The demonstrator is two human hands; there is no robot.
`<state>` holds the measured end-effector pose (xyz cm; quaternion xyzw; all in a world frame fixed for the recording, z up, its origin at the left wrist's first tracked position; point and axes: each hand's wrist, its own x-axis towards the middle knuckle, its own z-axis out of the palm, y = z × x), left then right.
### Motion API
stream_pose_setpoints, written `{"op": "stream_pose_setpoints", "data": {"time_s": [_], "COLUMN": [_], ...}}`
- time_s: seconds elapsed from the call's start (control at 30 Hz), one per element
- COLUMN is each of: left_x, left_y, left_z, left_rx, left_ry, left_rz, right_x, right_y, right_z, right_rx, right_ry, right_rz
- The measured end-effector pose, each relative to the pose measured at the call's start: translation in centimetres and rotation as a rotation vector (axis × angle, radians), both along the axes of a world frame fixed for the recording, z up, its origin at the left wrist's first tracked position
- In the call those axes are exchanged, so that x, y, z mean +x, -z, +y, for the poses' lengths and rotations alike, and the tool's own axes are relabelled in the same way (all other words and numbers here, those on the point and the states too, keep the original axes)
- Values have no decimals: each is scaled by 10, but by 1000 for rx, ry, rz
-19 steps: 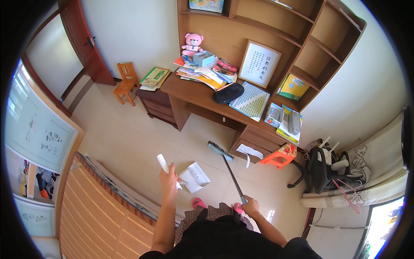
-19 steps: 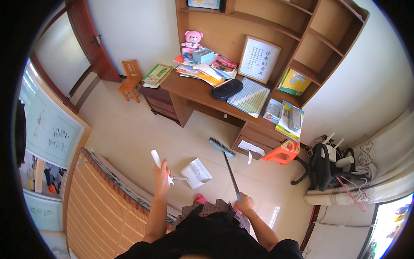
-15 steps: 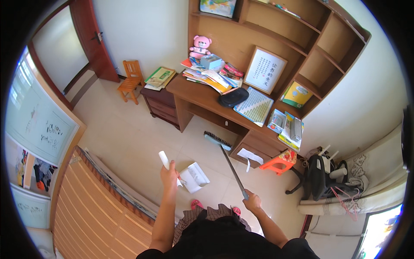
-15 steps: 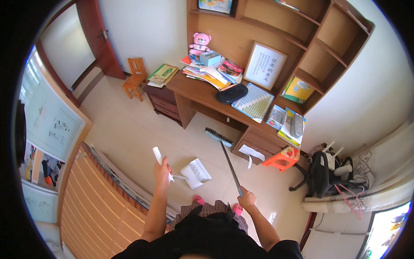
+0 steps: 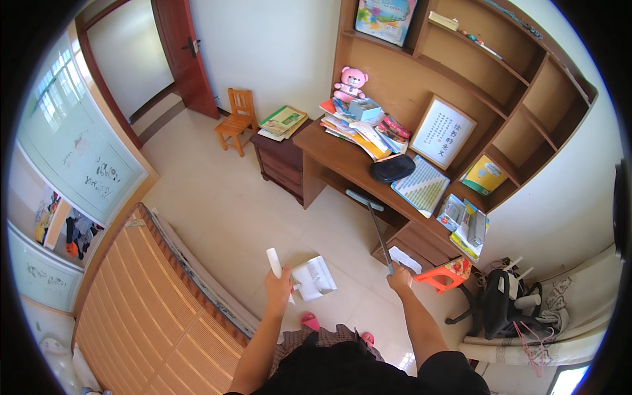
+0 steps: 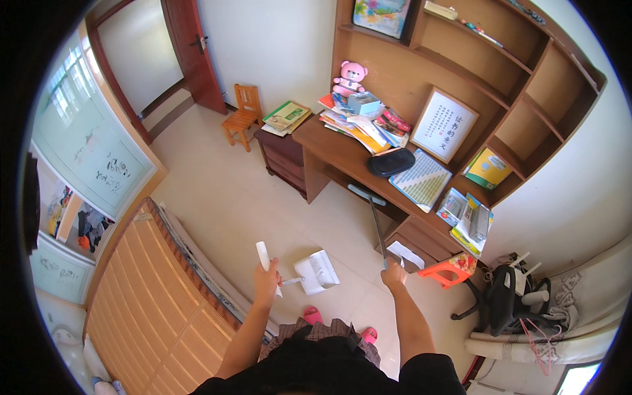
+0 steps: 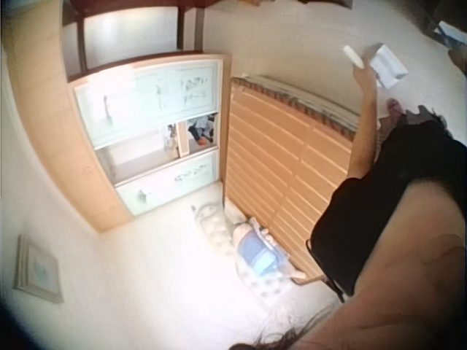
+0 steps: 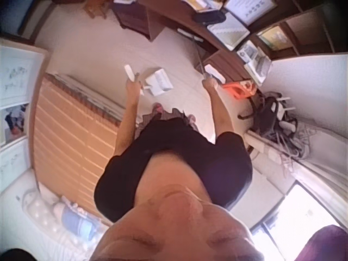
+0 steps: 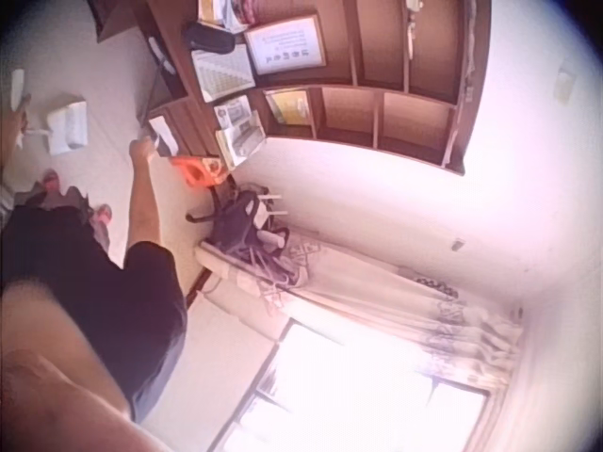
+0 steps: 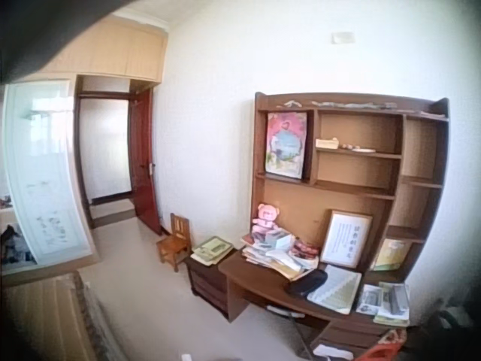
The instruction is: The person sweeps the floor with a broom and dustpan, then organizes books and a stuffed toy on a desk. They also open a drawer, move a small wooden chair, and sweep around it.
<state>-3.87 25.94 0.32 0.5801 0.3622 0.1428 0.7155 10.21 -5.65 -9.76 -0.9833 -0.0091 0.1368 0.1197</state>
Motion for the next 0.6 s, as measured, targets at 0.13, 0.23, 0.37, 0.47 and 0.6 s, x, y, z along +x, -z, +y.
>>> {"op": "stream_pose_setpoints", "data": {"time_s": [0.13, 0.23, 0.37, 0.47, 0.6], "left_x": [-5, -5, 4, 14, 17], "left_y": [3, 8, 17, 14, 14], "left_z": [-2, 1, 6, 9, 21], "left_rx": [6, 0, 8, -17, -40], "left_ry": [-22, -62, -111, -123, -183], "left_rz": [-22, -53, -61, -87, -118], "right_x": [-26, -69, -117, -129, -129], "right_y": [17, 5, -14, -14, -14], "right_z": [9, 13, -1, -9, -2], "right_rx": [124, 253, 355, 180, 104], "right_ry": [29, 135, 177, 23, -3], "right_rz": [5, 72, 147, 42, 92]}}
